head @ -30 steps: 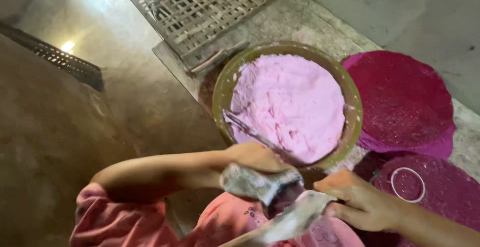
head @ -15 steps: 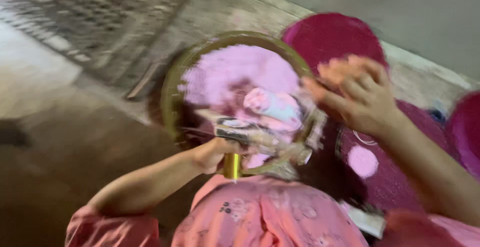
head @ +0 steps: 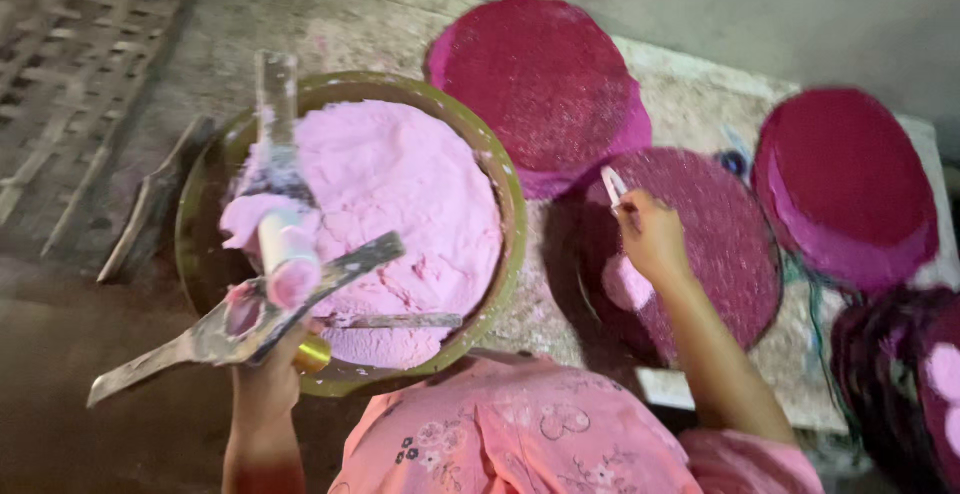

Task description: The person scoops pink paste from a large basin into a hand-held press mold, squeezes the press to form a round disc, and releases the molded disc onto a round tray with other finished discs, repeating the cycle. They occasionally use a small stick to scrape paste into the mold and reposition discs on the tray.

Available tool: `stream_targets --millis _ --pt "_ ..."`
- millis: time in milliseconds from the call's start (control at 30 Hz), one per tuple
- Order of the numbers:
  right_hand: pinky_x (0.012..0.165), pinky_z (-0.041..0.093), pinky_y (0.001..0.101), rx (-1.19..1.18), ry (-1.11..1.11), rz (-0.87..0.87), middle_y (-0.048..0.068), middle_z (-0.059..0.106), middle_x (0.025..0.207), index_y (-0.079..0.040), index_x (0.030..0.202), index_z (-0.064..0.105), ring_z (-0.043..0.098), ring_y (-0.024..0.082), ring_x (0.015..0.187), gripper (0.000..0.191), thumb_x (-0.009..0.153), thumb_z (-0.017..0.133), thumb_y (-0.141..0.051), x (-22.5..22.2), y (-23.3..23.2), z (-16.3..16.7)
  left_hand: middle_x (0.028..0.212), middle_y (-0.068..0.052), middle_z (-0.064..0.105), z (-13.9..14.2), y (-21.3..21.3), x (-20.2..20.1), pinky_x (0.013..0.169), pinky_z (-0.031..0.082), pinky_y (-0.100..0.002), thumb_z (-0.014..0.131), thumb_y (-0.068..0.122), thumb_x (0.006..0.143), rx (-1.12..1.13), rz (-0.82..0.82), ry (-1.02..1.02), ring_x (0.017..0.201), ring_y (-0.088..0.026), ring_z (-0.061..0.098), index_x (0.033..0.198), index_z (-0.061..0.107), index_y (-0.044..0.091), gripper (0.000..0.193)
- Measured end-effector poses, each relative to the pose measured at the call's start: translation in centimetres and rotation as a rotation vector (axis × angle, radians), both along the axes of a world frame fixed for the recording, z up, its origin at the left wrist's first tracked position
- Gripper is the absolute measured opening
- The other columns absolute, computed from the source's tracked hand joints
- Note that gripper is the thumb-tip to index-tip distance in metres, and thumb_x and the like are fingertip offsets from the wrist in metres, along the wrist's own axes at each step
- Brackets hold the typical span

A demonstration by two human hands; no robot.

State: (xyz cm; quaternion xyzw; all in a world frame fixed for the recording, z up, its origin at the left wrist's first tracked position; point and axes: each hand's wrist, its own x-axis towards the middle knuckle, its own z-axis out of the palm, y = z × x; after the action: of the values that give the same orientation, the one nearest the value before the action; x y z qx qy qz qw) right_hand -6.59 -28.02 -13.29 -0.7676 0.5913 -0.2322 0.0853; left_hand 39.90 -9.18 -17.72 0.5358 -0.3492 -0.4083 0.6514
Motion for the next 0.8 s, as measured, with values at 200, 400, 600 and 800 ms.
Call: stream_targets --millis 200,400,600,800 --pt "0.091 0.047 0.0374 -0.559 -0.338 0.163 0.009 0.071 0.098 -0.008 0.097 0.070 0.067 0.025 0.098 0.005 0.098 0.075 -0.007 9.4 0.8 6.1 0.098 -0.008 0.065 -2.9 3.7 2.3 0.084 0.056 -0.036 0.068 0.002 0.100 -0.074 0.254 0.206 0.090 -0.019 0.066 0.118 0.062 -0.005 0.021" --pt "0.106 0.033 0.0462 -0.383 -0.131 0.196 0.006 0.072 0.092 -0.011 0.092 0.070 0.067 0.024 0.091 0.008 0.091 0.078 -0.012 11.3 -0.9 5.9 0.106 -0.006 0.064 -4.4 6.3 2.7 0.079 0.057 -0.036 0.068 0.003 0.088 -0.027 0.341 0.212 0.084 -0.018 0.065 0.133 0.054 0.004 0.048" --pt "0.091 0.047 0.0443 -0.223 -0.153 0.335 0.008 0.071 0.094 -0.008 0.090 0.070 0.067 0.030 0.096 0.008 0.083 0.073 -0.005 8.8 -0.2 4.0 0.108 -0.007 0.065 -3.5 4.7 2.2 0.081 0.057 -0.036 0.068 0.004 0.092 -0.093 0.327 0.187 0.088 -0.019 0.066 0.124 0.059 0.003 0.033" --pt "0.060 0.051 0.0307 -0.016 -0.459 -0.214 0.010 0.067 0.090 -0.001 0.116 0.073 0.062 0.015 0.068 0.017 0.105 0.060 -0.002 -2.1 -0.7 1.8 0.101 -0.008 0.064 -3.7 2.3 1.2 0.078 0.056 -0.035 0.072 0.007 0.096 -0.071 0.296 0.128 0.083 -0.019 0.065 0.114 0.065 0.002 0.019"
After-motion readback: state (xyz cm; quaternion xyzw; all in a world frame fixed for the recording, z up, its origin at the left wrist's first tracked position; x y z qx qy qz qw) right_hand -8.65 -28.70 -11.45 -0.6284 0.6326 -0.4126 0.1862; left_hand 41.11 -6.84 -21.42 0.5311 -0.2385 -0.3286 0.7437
